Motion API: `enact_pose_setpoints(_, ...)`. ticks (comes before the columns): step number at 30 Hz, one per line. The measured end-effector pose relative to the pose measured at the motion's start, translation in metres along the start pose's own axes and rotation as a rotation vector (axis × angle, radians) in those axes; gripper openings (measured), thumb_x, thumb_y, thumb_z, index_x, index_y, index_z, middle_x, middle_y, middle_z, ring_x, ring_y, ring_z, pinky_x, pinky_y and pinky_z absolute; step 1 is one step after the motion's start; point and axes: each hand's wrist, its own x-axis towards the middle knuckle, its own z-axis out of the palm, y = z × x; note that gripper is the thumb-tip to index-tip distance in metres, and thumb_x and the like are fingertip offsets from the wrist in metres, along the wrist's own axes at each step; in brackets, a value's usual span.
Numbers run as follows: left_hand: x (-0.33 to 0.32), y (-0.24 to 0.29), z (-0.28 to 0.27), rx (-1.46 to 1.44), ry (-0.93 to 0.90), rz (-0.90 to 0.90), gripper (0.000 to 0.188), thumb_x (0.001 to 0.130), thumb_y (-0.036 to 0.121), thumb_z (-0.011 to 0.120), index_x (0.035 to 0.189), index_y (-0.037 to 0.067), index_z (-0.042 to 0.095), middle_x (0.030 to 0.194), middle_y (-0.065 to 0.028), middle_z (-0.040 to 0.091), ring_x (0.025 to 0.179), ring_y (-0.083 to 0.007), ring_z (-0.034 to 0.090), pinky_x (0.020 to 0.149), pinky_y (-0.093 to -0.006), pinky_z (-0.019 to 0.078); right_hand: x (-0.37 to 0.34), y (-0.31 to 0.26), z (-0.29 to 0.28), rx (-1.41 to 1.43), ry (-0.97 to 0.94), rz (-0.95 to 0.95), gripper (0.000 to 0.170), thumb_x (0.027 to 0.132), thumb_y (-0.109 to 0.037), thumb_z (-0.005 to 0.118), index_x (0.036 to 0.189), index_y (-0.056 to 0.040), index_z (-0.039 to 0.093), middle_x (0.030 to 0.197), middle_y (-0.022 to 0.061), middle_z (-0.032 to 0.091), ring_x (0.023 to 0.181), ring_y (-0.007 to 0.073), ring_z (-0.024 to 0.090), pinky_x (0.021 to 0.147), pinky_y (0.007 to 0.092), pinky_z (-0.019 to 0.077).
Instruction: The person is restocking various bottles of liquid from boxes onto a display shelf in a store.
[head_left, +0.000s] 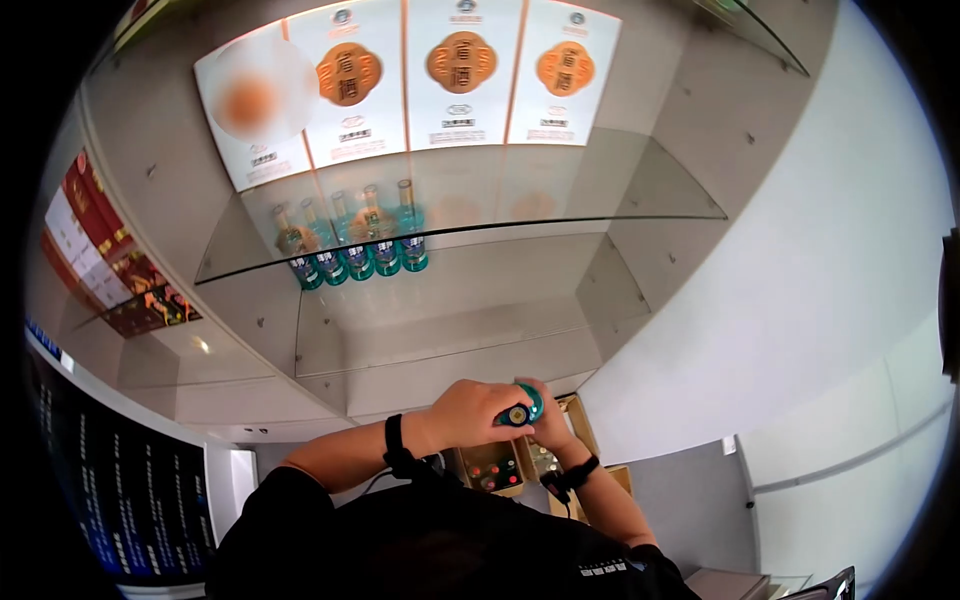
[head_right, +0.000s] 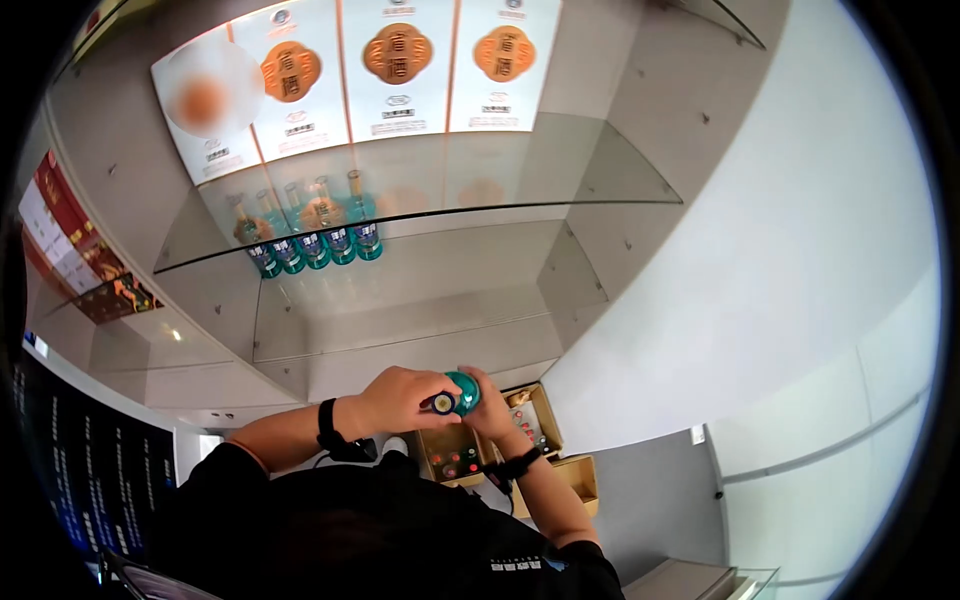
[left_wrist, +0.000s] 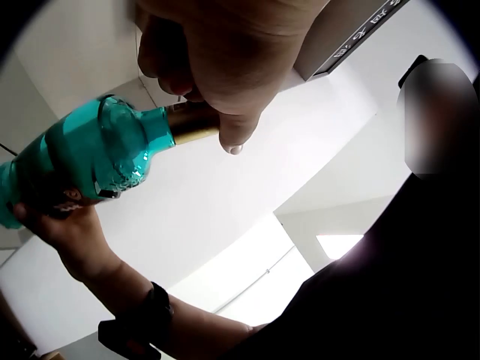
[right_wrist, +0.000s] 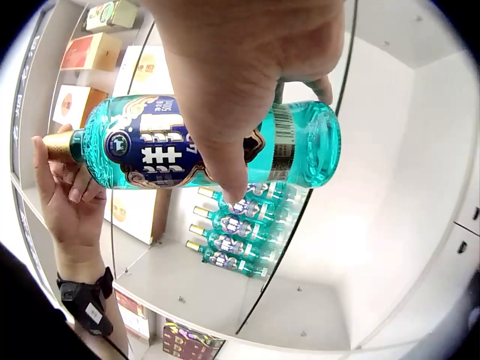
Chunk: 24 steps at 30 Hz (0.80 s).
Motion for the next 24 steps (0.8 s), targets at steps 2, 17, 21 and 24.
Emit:
enact_pose_setpoints(2, 0.001, -0.008, -0.01, 0.012, 0.032, 0.005, 0.033, 0.079, 0.036, 0.07, 0.1, 0.013, 0.059, 0.081, -0.0054, 0.062, 0.066, -0.0245, 0.062, 0.056, -0.033, 0.0478, 0.031, -0.002, -0.001, 0.022, -0.015, 0.028, 0.075, 0.064, -0.013, 0.082, 0.128, -0.0057, 0.043, 0.12, 0.018, 0.055, 0.109, 0.0347, 0.056, 0.09, 0.0392, 0.0466)
enact_pose_setpoints(17, 0.011, -0.133, -0.048, 0.231, 0.285, -0.121, 0.034, 0.081, 0.019, 0.067, 0.11, 0.012, 0.052, 0.087, -0.0096, 0.05, 0.077, -0.0295, 0.056, 0.063, -0.0387, 0.0465, 0.248, 0.083, 0.081, 0.693, 0.046, 0.267, 0.052, 0.077, -0.012, 0.067, 0.124, -0.0074, 0.046, 0.123, 0.0173, 0.051, 0.108, 0.0312, 0.054, 0.094, 0.0376, 0.0436)
enact_pose_setpoints(21, 0.02, -0.169, -0.051, 0.201, 0.301, -0.178, 0.034, 0.082, 0.018, 0.066, 0.112, 0.01, 0.051, 0.09, -0.0121, 0.05, 0.078, -0.0313, 0.054, 0.065, -0.039, 0.0459, 0.276, 0.093, 0.098, 0.198, 0.043, 0.016, 0.046, 0.082, -0.008, 0.062, 0.125, -0.0066, 0.046, 0.121, 0.015, 0.053, 0.106, 0.0266, 0.055, 0.093, 0.0357, 0.0441)
enact_pose_setpoints(24, 0.028, -0.18, -0.053, 0.167, 0.323, -0.188, 0.033, 0.084, 0.017, 0.064, 0.113, 0.009, 0.051, 0.092, -0.0131, 0.05, 0.079, -0.0333, 0.054, 0.066, -0.0407, 0.0459, 0.285, 0.097, 0.101, 0.529, 0.036, 0.084, 0.042, 0.088, -0.009, 0.058, 0.127, -0.0065, 0.045, 0.12, 0.0135, 0.054, 0.105, 0.0242, 0.056, 0.089, 0.0327, 0.0474)
